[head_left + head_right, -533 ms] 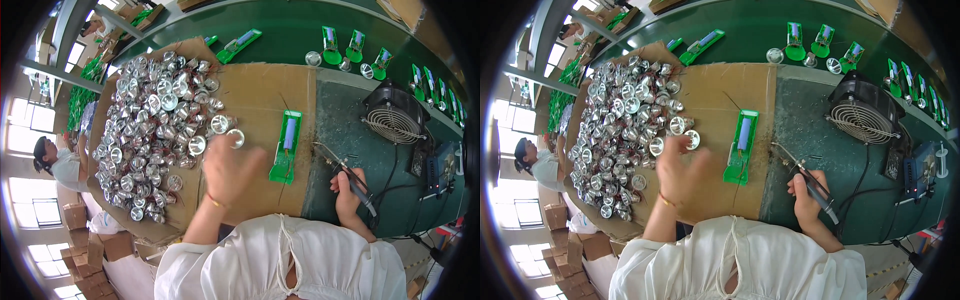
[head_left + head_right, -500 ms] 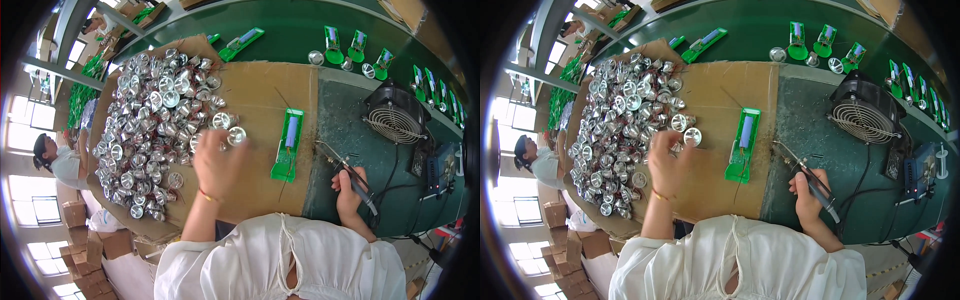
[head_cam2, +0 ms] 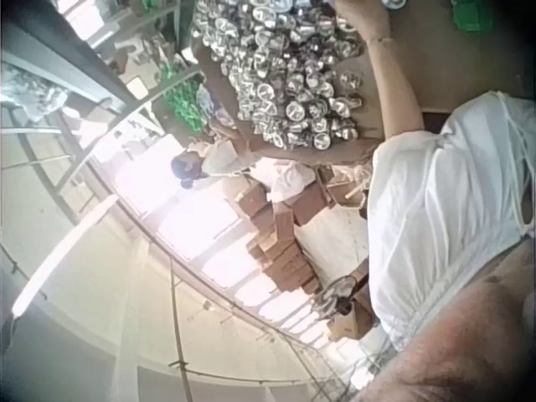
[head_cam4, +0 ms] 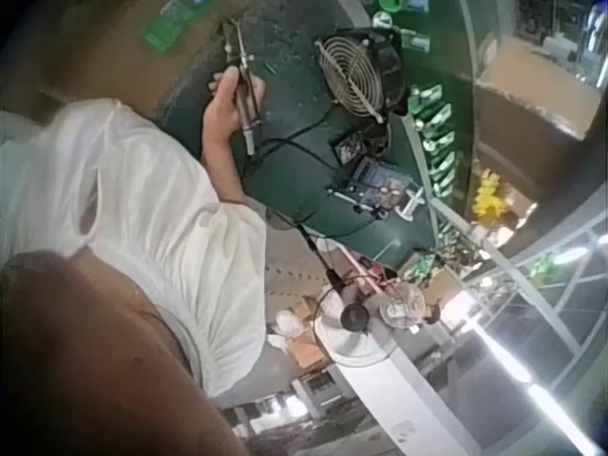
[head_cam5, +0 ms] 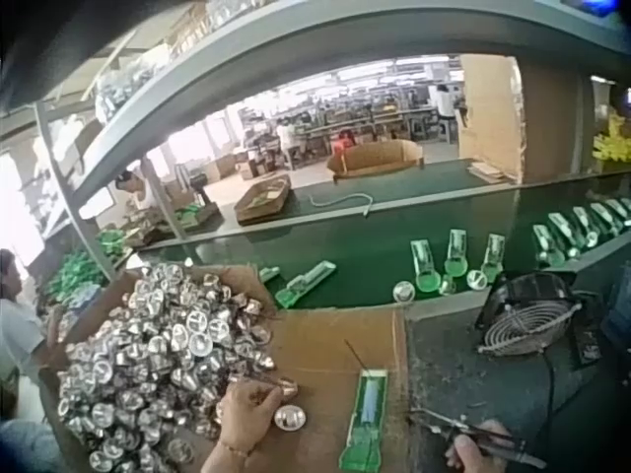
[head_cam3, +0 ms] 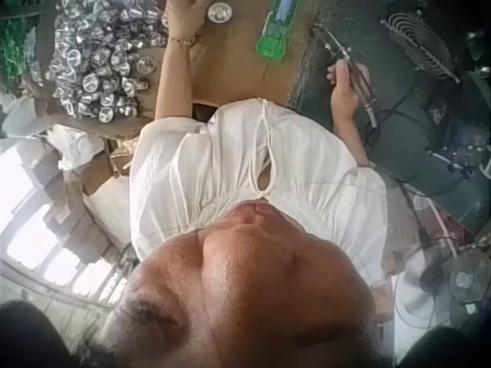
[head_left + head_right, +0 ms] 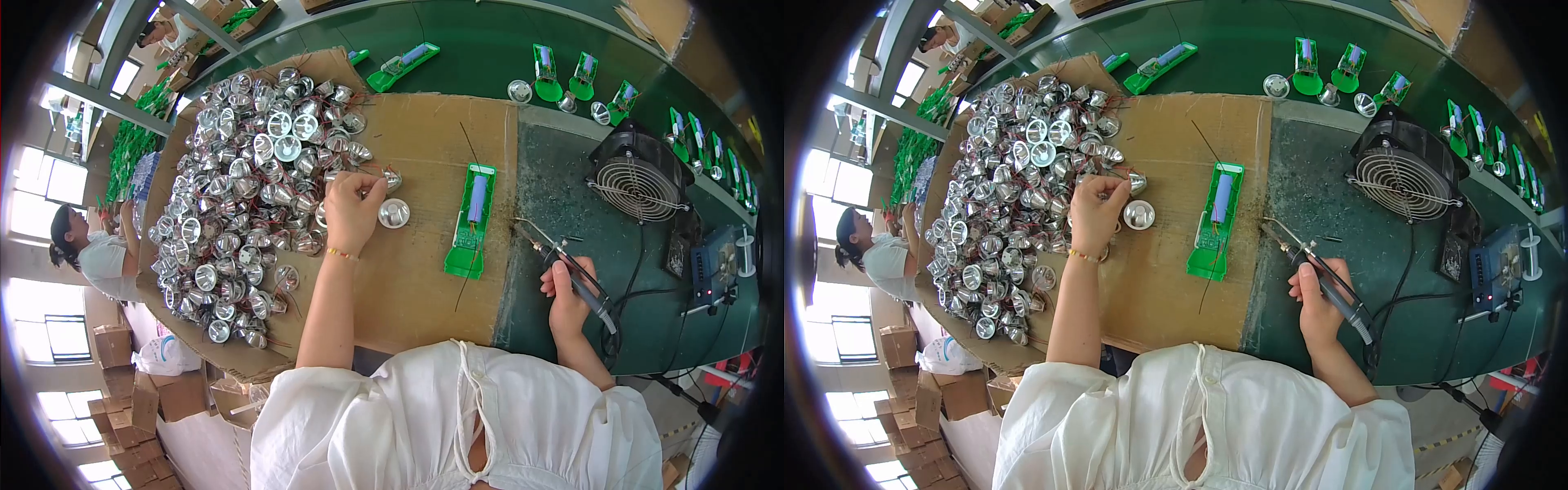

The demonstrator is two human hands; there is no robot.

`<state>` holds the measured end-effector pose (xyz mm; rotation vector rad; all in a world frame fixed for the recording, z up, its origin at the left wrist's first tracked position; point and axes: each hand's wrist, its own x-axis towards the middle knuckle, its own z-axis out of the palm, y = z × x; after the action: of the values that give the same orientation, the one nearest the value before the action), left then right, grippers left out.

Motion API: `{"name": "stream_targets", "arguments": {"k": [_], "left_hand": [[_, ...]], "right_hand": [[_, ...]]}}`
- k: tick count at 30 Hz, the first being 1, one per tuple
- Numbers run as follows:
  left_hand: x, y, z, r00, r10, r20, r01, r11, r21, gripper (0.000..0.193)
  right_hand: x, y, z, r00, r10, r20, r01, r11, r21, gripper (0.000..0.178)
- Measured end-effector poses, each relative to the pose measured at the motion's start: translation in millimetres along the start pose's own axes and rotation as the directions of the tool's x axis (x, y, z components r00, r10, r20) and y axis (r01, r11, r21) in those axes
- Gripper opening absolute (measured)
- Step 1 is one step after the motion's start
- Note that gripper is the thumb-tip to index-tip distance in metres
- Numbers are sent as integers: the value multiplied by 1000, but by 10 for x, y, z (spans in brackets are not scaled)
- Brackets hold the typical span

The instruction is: Soldering electronic components and wires onto circuit boards for flashlight assembly.

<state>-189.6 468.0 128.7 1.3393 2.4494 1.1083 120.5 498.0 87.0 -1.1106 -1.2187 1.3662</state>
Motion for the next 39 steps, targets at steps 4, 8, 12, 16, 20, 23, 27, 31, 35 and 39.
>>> {"name": "stream_targets", "arguments": {"k": [4,8,12,16,20,23,27,31,35,39], "left_hand": [[-109,-16,-153,982,-177,70,190,927,-323,17],[-135,-81,-232,980,-198,21,188,884,-428,15],[-184,-114,-276,991,-114,-76,65,880,-471,12],[-317,35,-347,988,-150,47,143,733,-665,9],[-683,244,-156,954,-119,276,250,821,-513,10],[-879,443,10,939,-146,311,249,912,-324,13],[-935,403,289,966,-95,239,177,919,-352,12],[-928,449,373,976,-35,214,106,937,-332,11],[-933,457,416,980,-13,199,83,934,-347,9],[-943,480,395,984,-14,178,73,942,-327,9]], "right_hand": [[17,3,27,1000,-22,12,22,1000,20,14],[8,-5,15,1000,-6,11,6,1000,4,14],[-20,-19,28,1000,-25,0,25,999,-20,15],[-48,-35,13,999,-31,-14,31,999,-12,16],[-133,-142,-33,997,-33,70,32,999,18,15],[-225,-240,33,982,-46,181,49,999,-13,17],[-247,-198,44,948,-86,307,133,982,-135,17],[-216,-182,104,948,-101,302,147,980,-132,17],[-184,-156,191,962,-69,263,97,990,-98,16],[-174,-193,250,977,14,212,-13,1000,-8,17]]}}
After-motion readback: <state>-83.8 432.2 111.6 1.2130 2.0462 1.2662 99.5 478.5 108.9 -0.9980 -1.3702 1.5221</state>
